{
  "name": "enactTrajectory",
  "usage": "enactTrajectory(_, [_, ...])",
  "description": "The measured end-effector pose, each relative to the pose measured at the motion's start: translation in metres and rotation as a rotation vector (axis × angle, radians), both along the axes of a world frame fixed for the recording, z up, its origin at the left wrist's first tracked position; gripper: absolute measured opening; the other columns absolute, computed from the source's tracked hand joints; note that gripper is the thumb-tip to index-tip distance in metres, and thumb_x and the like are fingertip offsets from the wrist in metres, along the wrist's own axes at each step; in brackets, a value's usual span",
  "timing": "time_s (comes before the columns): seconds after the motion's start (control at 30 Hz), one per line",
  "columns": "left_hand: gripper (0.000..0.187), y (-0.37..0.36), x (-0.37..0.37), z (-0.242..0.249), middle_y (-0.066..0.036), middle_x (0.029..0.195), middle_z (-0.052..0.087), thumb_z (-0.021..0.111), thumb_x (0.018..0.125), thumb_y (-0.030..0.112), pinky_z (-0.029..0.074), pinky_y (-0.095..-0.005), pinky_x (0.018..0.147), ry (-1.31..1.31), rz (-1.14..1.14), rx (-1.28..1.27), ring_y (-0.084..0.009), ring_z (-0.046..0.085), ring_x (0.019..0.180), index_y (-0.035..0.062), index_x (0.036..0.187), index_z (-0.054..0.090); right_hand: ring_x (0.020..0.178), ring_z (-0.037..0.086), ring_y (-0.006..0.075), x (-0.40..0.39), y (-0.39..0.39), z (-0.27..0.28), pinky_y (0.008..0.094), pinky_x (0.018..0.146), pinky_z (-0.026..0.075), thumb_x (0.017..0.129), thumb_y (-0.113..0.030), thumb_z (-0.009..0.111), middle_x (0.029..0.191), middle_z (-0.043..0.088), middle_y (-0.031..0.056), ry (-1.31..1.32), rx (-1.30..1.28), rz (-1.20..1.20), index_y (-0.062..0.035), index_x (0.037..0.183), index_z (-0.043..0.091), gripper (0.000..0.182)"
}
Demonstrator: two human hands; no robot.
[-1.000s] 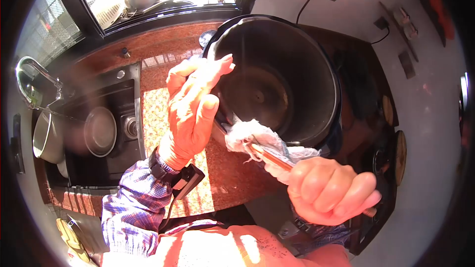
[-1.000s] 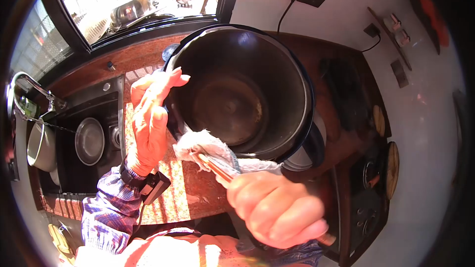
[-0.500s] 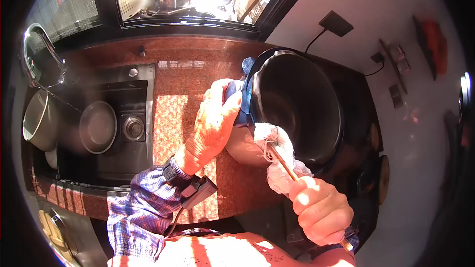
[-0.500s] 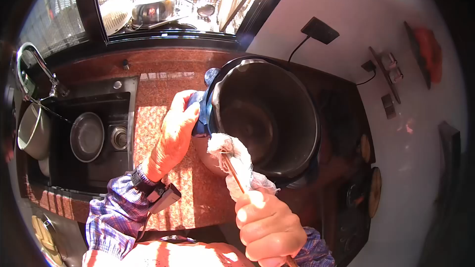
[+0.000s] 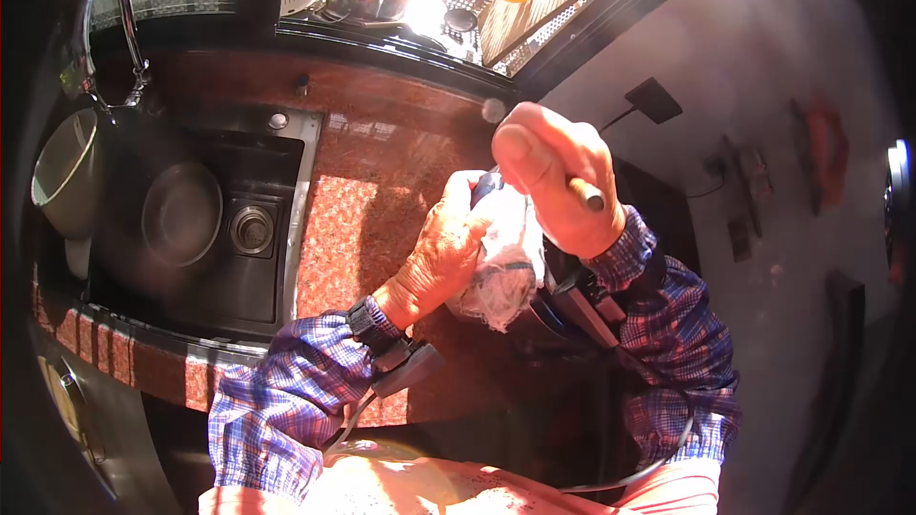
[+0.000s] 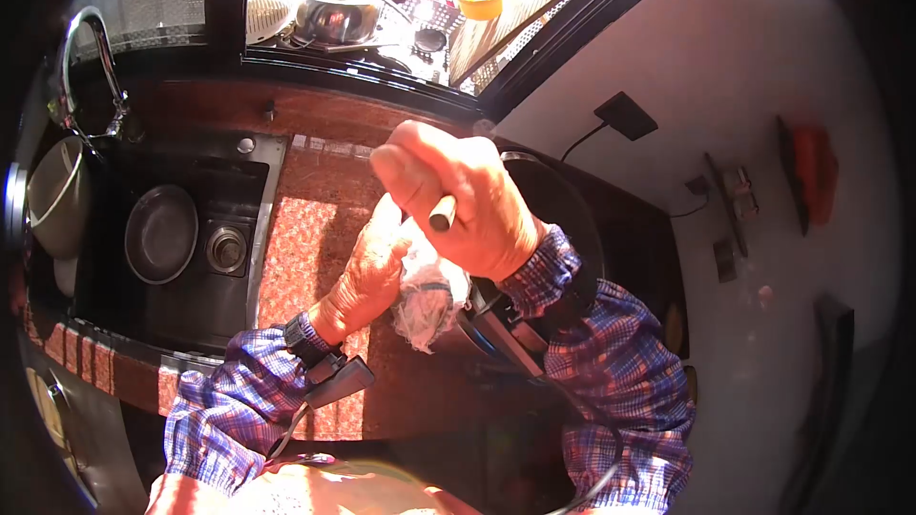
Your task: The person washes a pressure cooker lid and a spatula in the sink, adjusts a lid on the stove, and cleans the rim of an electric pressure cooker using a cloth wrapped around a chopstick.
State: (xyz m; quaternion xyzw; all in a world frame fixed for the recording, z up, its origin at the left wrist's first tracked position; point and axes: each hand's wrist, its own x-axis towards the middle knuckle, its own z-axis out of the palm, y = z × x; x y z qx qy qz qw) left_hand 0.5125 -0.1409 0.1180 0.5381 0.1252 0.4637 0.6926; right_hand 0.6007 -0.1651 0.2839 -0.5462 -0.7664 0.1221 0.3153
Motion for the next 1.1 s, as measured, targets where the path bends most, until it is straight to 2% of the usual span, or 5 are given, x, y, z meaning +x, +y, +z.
enactTrajectory(0.1, [0.048, 0.003, -0.002, 0.001, -0.015, 0.111, 0.058, 0.053, 0.097, 0.037, 0.045, -0.0356, 0.091, 0.029, -0.068, -0.014, -0.0216, 0.056, 0.103, -0.0018, 0.125, 0.044, 0.048, 0.044, 0.0064, 0.04, 0.039, 0.013, 0.0227, 0.045, 0.033, 0.097, -0.024, 0.052, 0.056, 0.047, -0.0034, 0.532, 0.042, -0.156, -0.0025, 0.073, 0.055, 0.032])
enactTrajectory(0.13, [0.053, 0.003, -0.002, 0.001, -0.01, 0.117, 0.054, 0.055, 0.097, 0.039, 0.043, -0.0307, 0.095, 0.036, -0.133, -0.079, -0.0138, 0.05, 0.108, -0.0017, 0.127, 0.043, 0.041, 0.027, 0.0065, 0.041, 0.047, 0.016, 0.0263, 0.039, 0.02, 0.1, -0.026, 0.048, 0.053, 0.03, -0.0038, 0.531, 0.136, -0.239, -0.0107, 0.067, 0.037, 0.038])
enactTrajectory(0.73, [0.035, -0.01, 0.0, 0.021, -0.005, 0.111, 0.06, 0.056, 0.096, 0.024, 0.044, -0.0272, 0.092, -0.002, -0.046, -0.312, -0.0104, 0.055, 0.099, -0.0015, 0.121, 0.054, 0.041, 0.016, 0.0104, 0.218, -0.038, 0.027, 0.029, 0.039, 0.015, 0.1, -0.029, 0.042, 0.051, 0.021, -0.0037, 1.115, 0.429, -0.652, -0.0138, 0.073, 0.04, 0.031])
enactTrajectory(1.03, [0.039, -0.003, 0.006, 0.027, -0.006, 0.112, 0.059, 0.054, 0.097, 0.026, 0.044, -0.0269, 0.09, 0.14, 0.092, -0.116, -0.012, 0.054, 0.102, 0.002, 0.128, 0.051, 0.04, 0.015, 0.0104, 0.259, -0.122, 0.001, 0.0293, 0.039, 0.016, 0.099, -0.031, 0.041, 0.05, 0.022, -0.0039, 1.292, 0.519, -0.613, -0.0163, 0.073, 0.04, 0.03])
enactTrajectory(1.1, [0.041, -0.013, 0.001, 0.046, -0.01, 0.117, 0.057, 0.057, 0.095, 0.024, 0.043, -0.034, 0.093, 0.395, 0.43, 0.28, -0.0202, 0.054, 0.107, 0.0031, 0.13, 0.05, 0.04, 0.015, 0.0107, 0.266, -0.124, -0.004, 0.0297, 0.039, 0.016, 0.098, -0.031, 0.042, 0.05, 0.021, -0.0037, 1.319, 0.515, -0.584, -0.0158, 0.072, 0.04, 0.031])
